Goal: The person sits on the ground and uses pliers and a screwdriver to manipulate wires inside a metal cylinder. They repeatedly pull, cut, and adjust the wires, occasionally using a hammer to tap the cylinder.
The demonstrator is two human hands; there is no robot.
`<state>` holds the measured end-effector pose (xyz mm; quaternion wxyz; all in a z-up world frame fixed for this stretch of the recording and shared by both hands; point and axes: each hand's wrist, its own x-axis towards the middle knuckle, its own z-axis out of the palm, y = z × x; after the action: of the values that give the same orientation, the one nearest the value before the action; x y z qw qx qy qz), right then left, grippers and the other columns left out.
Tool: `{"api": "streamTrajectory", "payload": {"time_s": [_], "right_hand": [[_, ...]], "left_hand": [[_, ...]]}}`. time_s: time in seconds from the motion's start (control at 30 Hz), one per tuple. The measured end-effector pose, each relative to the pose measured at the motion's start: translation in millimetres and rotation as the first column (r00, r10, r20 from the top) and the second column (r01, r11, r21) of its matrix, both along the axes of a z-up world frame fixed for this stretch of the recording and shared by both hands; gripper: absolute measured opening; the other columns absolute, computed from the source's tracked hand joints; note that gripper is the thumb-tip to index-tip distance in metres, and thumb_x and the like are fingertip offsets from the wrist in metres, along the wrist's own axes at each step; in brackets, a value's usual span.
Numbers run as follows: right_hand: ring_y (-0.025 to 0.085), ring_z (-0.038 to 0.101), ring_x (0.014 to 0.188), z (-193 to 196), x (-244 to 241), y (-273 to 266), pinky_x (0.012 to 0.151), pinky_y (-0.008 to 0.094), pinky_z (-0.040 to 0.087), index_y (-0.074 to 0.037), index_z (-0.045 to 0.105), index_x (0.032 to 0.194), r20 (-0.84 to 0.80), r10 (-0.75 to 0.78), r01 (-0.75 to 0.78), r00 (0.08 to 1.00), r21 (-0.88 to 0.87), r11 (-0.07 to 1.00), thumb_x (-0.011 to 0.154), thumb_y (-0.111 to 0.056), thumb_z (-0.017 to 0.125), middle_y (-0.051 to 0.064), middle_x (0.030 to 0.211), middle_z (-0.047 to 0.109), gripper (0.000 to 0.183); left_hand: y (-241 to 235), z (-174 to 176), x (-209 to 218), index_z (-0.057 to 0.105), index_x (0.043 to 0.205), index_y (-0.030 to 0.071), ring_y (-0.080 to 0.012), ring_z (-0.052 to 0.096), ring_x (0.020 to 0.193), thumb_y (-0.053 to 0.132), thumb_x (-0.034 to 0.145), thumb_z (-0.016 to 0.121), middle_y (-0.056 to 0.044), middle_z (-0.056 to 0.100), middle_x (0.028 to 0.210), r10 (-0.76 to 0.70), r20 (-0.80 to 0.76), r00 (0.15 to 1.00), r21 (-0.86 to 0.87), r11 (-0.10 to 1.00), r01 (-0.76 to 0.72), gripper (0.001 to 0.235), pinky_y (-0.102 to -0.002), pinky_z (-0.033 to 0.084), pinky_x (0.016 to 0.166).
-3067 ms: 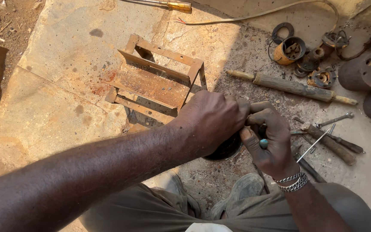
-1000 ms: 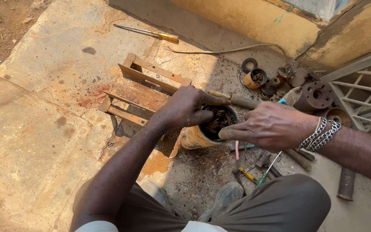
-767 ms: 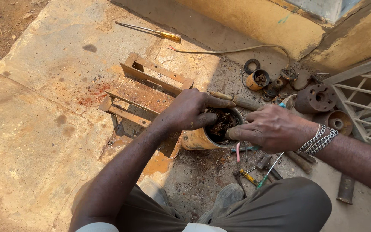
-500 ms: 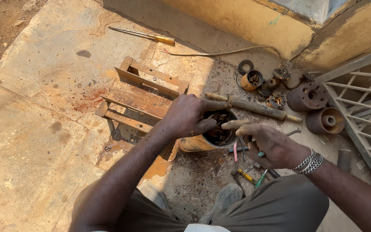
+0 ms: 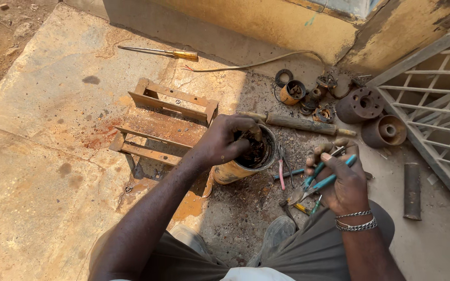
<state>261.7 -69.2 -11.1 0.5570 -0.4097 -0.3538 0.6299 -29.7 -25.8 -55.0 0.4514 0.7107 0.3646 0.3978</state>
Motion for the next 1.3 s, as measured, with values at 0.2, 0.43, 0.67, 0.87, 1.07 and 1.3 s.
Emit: {"api": "streamTrajectory", "payload": {"time_s": [0.2, 0.43, 0.67, 0.87, 1.07, 1.3], "right_hand": [[0.031, 0.07, 0.116, 13.2, 15.0, 13.7, 0.094, 0.047, 0.062, -0.007, 0.064, 0.111, -0.293, -0.269, 0.307, 0.917, 0.092, 0.947, 0.109, -0.004, 0.061, 0.011, 0.113, 0.07, 0.005], [0.034, 0.071, 0.118, -14.6, -1.1, 18.8, 0.1, 0.044, 0.062, -0.003, 0.067, 0.103, -0.156, 0.02, 0.028, 0.987, 0.298, 0.954, 0.09, 0.018, 0.056, 0.013, 0.11, 0.069, 0.027], [0.041, 0.068, 0.116, 53.2, -16.5, 22.8, 0.078, 0.043, 0.055, 0.005, 0.067, 0.112, 0.083, 0.046, -0.068, 0.996, 0.29, 0.955, 0.088, 0.019, 0.049, 0.02, 0.121, 0.07, 0.033], [0.036, 0.037, 0.155, 65.7, -35.4, 12.3, 0.127, 0.05, 0.047, -0.01, 0.043, 0.162, 0.05, 0.255, -0.232, 0.966, 0.611, 0.757, 0.1, 0.011, 0.06, 0.011, 0.166, 0.04, 0.068], [0.032, 0.024, 0.161, 25.0, -70.7, 12.8, 0.131, 0.053, 0.038, -0.035, 0.05, 0.151, 0.168, 0.248, -0.294, 0.954, 0.691, 0.66, 0.101, 0.001, 0.066, 0.005, 0.172, 0.022, 0.064], [0.033, 0.023, 0.16, 8.1, -73.1, 19.0, 0.132, 0.057, 0.038, -0.033, 0.053, 0.147, 0.123, 0.397, -0.379, 0.909, 0.639, 0.669, 0.099, 0.001, 0.072, 0.008, 0.177, 0.02, 0.061]], "left_hand": [[-21.2, -0.2, -3.6, 0.075, 0.096, 0.002, -0.0248, 0.077, 0.108, -0.005, 0.078, 0.063, -0.014, 0.076, 0.12, 0.216, 0.032, 0.976, 0.035, 0.976, -0.217, 0.023, -0.037, 0.064, 0.096], [-29.6, 9.8, 16.5, 0.075, 0.096, 0.007, -0.0256, 0.078, 0.095, 0.004, 0.081, 0.067, -0.01, 0.078, 0.113, 0.528, -0.107, 0.842, 0.179, 0.844, -0.506, 0.017, -0.037, 0.065, 0.082], [-31.0, 6.1, 22.6, 0.079, 0.096, 0.016, -0.033, 0.075, 0.1, 0.01, 0.082, 0.071, -0.015, 0.066, 0.134, 0.469, -0.283, 0.836, 0.398, 0.851, -0.343, 0.016, -0.042, 0.063, 0.084], [-23.4, 5.3, 16.9, 0.079, 0.098, 0.013, -0.0314, 0.074, 0.1, 0.018, 0.084, 0.068, -0.016, 0.063, 0.136, 0.356, -0.424, 0.833, 0.327, 0.918, -0.226, 0.018, -0.043, 0.063, 0.08], [-23.2, 12.4, 20.0, 0.077, 0.098, 0.01, -0.0289, 0.074, 0.094, 0.018, 0.086, 0.067, -0.017, 0.061, 0.138, 0.324, -0.476, 0.818, 0.27, 0.939, -0.214, 0.018, -0.042, 0.064, 0.075], [-28.3, 21.3, 19.5, 0.075, 0.095, 0.01, -0.0285, 0.072, 0.093, 0.021, 0.086, 0.068, -0.013, 0.063, 0.126, 0.329, -0.466, 0.821, 0.27, 0.937, -0.222, 0.016, -0.043, 0.062, 0.074]]}}
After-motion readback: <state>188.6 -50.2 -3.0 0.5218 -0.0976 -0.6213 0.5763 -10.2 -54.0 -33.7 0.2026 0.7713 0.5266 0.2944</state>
